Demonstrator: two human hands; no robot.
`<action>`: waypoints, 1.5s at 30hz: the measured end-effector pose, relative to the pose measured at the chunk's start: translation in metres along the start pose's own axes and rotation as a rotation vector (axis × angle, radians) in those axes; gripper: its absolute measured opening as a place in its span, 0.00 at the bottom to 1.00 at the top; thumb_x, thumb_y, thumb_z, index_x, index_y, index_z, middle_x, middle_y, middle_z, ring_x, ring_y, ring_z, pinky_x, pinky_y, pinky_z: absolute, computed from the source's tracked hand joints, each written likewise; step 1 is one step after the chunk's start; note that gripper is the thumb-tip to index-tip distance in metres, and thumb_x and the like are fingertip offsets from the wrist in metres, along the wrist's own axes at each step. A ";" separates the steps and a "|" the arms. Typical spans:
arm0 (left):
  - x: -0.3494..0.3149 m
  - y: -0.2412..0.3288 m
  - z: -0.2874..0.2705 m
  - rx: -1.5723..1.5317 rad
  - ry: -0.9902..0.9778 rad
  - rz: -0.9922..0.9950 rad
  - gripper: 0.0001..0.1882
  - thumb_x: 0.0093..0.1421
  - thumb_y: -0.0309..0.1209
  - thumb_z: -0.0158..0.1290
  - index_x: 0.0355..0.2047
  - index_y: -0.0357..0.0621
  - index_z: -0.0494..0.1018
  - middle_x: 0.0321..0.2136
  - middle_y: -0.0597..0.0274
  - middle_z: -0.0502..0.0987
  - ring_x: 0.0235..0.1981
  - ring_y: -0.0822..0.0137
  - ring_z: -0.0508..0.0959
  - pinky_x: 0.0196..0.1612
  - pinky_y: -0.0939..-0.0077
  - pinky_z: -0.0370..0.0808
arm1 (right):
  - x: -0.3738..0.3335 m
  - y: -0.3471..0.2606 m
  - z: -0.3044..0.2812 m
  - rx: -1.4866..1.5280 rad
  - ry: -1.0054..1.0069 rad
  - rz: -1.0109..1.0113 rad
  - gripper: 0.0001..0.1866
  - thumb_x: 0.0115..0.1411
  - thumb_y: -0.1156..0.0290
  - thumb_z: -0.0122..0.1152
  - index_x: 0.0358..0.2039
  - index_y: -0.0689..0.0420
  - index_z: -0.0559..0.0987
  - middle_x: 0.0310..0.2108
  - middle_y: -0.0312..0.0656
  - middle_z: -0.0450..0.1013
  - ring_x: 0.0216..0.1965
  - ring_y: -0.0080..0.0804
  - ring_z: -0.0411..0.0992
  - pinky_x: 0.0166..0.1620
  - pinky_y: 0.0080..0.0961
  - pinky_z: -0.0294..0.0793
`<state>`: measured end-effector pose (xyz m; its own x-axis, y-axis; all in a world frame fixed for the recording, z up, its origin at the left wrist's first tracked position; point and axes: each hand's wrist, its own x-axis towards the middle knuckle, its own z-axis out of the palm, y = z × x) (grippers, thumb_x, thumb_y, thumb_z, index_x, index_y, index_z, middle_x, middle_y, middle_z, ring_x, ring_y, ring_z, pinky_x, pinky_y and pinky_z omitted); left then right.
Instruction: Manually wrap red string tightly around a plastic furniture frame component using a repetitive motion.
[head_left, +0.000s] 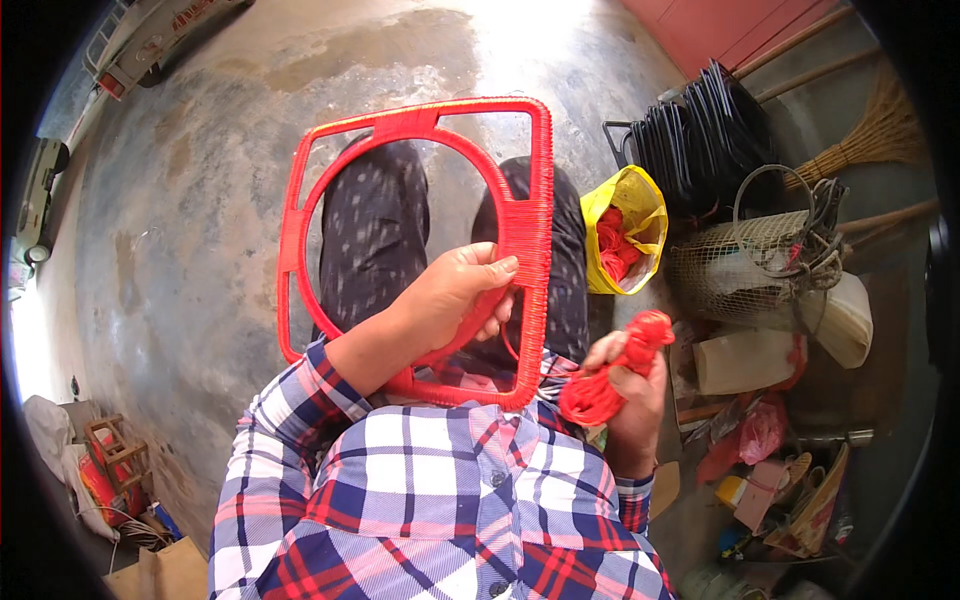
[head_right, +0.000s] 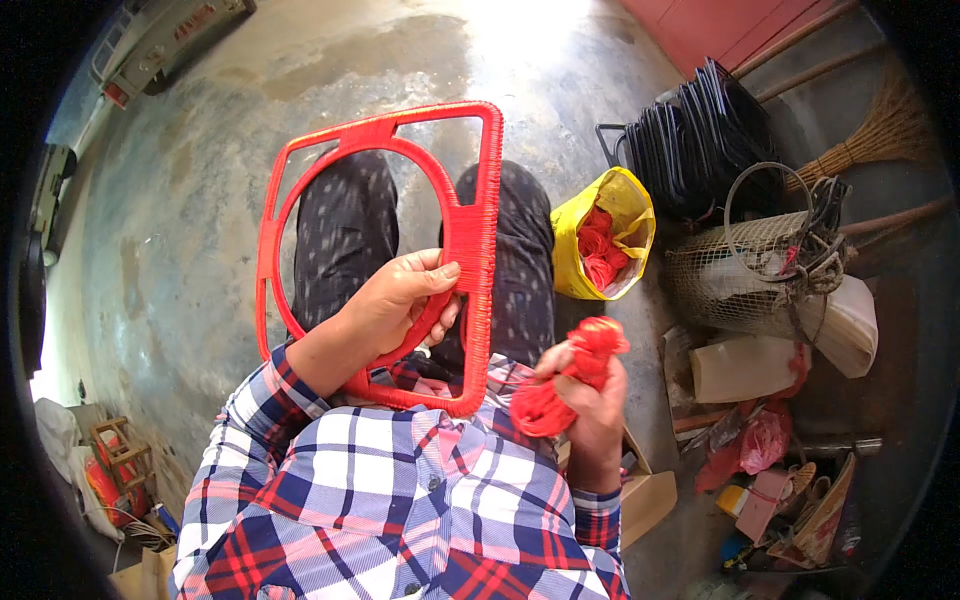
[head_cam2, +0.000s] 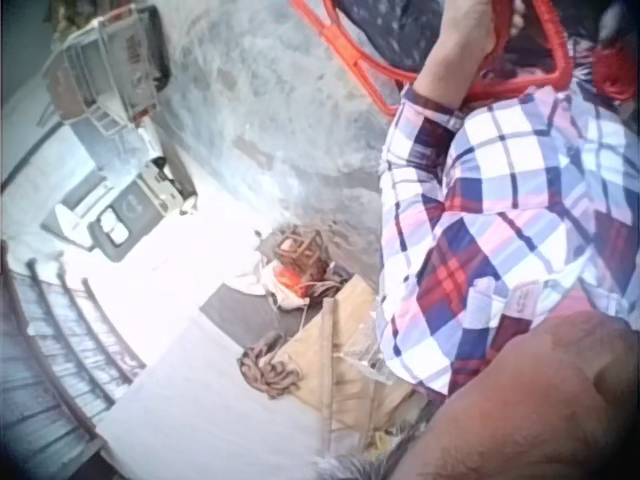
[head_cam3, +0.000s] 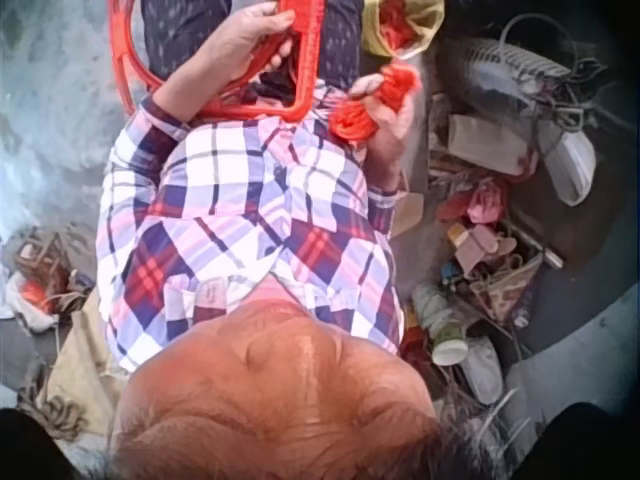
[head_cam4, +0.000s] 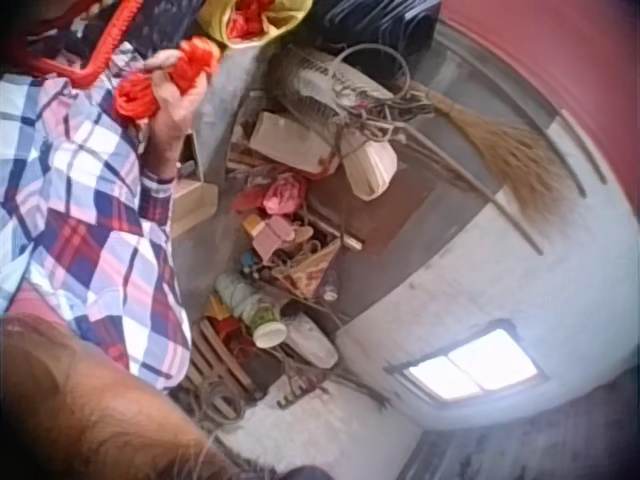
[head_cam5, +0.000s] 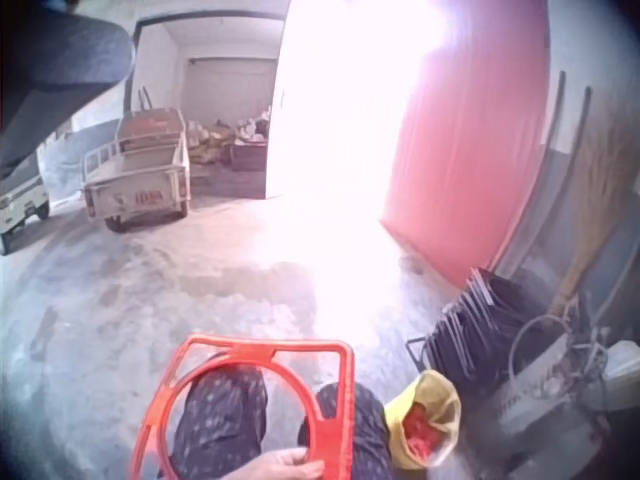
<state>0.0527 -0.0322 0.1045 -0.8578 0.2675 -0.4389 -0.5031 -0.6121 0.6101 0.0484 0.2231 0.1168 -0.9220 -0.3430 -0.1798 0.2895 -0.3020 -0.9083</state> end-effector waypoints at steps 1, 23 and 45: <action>-0.001 0.001 0.003 -0.007 0.000 -0.007 0.10 0.65 0.38 0.52 0.38 0.45 0.70 0.20 0.65 0.73 0.16 0.74 0.72 0.18 0.81 0.68 | 0.005 0.003 0.001 -0.061 -0.049 0.032 0.11 0.49 0.73 0.57 0.34 0.61 0.71 0.32 0.45 0.72 0.33 0.31 0.72 0.40 0.25 0.72; -0.007 -0.014 0.001 0.021 0.045 0.085 0.10 0.63 0.32 0.54 0.42 0.41 0.71 0.24 0.65 0.75 0.15 0.77 0.71 0.17 0.83 0.68 | 0.030 0.016 0.030 0.174 -0.109 0.382 0.09 0.54 0.77 0.65 0.36 0.61 0.76 0.32 0.34 0.75 0.34 0.19 0.73 0.42 0.19 0.72; -0.005 -0.015 0.003 0.050 0.033 -0.012 0.13 0.58 0.28 0.55 0.44 0.40 0.71 0.26 0.64 0.76 0.14 0.77 0.69 0.16 0.84 0.66 | 0.052 0.030 0.037 0.188 -0.138 0.310 0.15 0.54 0.73 0.60 0.43 0.63 0.76 0.34 0.39 0.76 0.35 0.25 0.75 0.42 0.22 0.74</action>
<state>0.0646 -0.0220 0.0995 -0.8484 0.2492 -0.4671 -0.5183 -0.5712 0.6365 0.0182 0.1636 0.0939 -0.7436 -0.5566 -0.3705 0.6031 -0.3189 -0.7312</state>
